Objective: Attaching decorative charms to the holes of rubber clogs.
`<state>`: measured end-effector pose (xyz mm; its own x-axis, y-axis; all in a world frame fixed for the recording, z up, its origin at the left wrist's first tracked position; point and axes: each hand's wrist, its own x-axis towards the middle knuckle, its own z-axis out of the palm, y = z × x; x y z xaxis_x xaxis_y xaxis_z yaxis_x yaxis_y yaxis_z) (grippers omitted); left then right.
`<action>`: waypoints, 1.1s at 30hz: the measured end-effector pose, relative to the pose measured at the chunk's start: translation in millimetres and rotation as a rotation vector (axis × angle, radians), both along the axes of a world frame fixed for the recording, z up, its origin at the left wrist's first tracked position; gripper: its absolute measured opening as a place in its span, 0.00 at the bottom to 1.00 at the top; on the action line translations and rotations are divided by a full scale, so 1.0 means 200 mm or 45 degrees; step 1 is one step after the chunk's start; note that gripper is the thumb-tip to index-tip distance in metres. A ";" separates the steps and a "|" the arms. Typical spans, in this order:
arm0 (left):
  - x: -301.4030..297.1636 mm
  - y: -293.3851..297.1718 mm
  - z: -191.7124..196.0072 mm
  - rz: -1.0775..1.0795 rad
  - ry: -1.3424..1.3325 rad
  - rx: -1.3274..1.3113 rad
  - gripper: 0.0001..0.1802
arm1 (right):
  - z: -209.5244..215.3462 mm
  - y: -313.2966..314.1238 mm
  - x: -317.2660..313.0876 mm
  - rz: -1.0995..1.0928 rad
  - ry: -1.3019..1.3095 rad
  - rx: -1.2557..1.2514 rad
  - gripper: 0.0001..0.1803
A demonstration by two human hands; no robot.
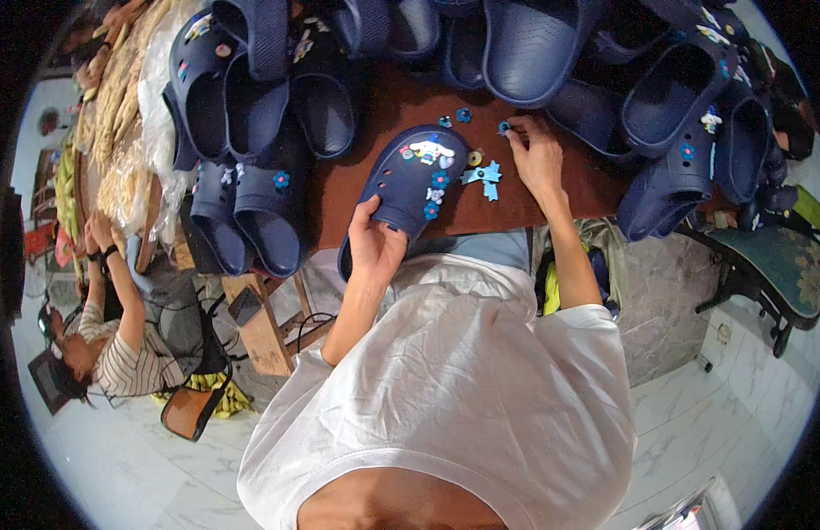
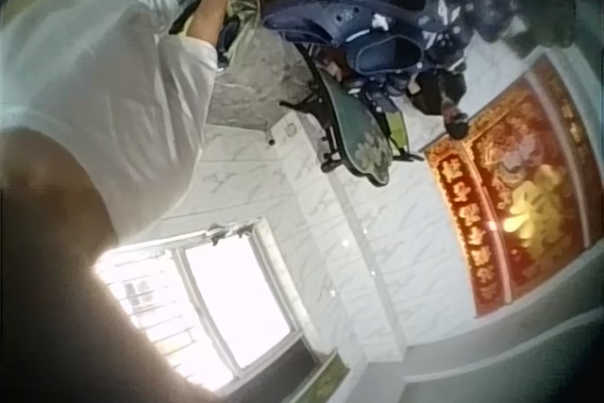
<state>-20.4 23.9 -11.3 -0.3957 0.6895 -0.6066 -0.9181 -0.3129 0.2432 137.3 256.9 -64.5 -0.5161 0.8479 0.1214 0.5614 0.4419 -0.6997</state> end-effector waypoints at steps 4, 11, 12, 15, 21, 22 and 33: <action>0.01 0.00 0.03 -0.032 0.018 -0.005 0.24 | 0.02 -0.01 -0.02 0.068 -0.137 0.154 0.15; 0.01 -0.01 0.03 -0.013 -0.018 0.004 0.25 | 0.02 0.00 -0.02 0.031 -0.164 0.076 0.16; 0.01 -0.02 0.02 -0.017 -0.022 0.009 0.25 | 0.02 0.00 -0.02 0.026 -0.169 0.080 0.16; 0.01 -0.04 0.00 -0.023 -0.038 0.010 0.25 | -0.01 0.02 -0.01 0.097 -0.130 0.157 0.13; -0.02 -0.07 0.02 0.040 0.024 -0.040 0.25 | 0.01 -0.01 -0.01 0.199 -0.191 0.452 0.09; -0.02 -0.08 0.01 0.041 0.024 -0.037 0.25 | 0.03 -0.03 -0.02 0.255 -0.206 0.423 0.09; -0.03 -0.08 0.01 0.061 -0.021 -0.037 0.28 | 0.20 -0.12 -0.03 0.328 -0.161 0.049 0.09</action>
